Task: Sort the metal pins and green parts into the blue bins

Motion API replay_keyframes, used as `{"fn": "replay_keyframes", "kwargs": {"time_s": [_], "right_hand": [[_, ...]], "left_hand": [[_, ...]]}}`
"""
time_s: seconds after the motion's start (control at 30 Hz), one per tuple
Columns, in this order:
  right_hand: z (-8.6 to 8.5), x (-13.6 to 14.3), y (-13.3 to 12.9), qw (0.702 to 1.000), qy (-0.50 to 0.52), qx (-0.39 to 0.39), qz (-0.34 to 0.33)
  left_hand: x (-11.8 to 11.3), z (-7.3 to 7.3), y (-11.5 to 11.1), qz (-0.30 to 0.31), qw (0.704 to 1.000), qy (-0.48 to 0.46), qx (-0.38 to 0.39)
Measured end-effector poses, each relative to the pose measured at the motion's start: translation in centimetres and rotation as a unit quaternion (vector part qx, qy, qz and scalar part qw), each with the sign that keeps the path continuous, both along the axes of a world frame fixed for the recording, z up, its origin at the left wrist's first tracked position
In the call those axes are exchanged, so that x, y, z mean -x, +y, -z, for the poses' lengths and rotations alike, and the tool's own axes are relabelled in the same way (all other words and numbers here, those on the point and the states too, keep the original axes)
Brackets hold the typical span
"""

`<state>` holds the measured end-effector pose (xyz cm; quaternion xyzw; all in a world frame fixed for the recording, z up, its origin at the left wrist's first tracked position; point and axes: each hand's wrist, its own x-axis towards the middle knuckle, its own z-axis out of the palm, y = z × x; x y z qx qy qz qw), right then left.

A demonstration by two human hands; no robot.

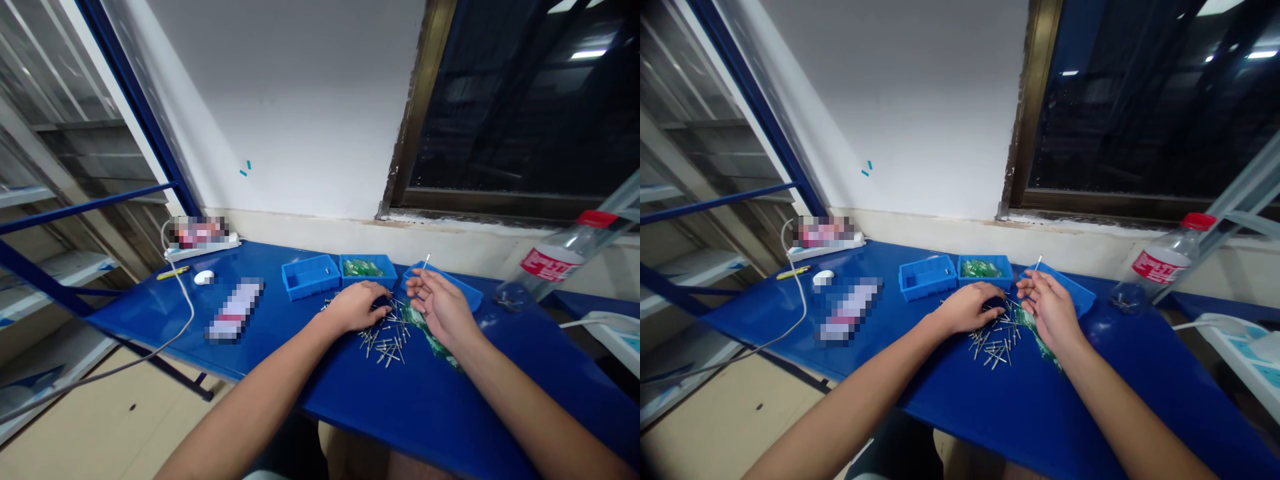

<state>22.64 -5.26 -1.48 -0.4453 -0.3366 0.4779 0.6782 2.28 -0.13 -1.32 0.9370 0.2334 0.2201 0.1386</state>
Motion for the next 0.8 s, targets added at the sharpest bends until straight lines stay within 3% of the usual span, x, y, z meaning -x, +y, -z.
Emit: {"fn": "replay_keyframes", "kwargs": {"time_s": [0.17,0.43,0.8], "right_hand": [[-0.1,0.0,-0.2,0.998,0.047,0.043,-0.009],[-0.3,0.5,-0.4,0.999,-0.021,0.024,-0.043],[-0.2,0.9,-0.6,0.988,-0.146,0.008,-0.051]], "left_hand": [[0.0,0.5,0.5,-0.008,0.999,0.041,-0.019],[0.0,0.9,1.2,-0.004,0.999,0.044,-0.028],[0.2,0.4,1.1,-0.035,0.998,0.036,-0.041]]}}
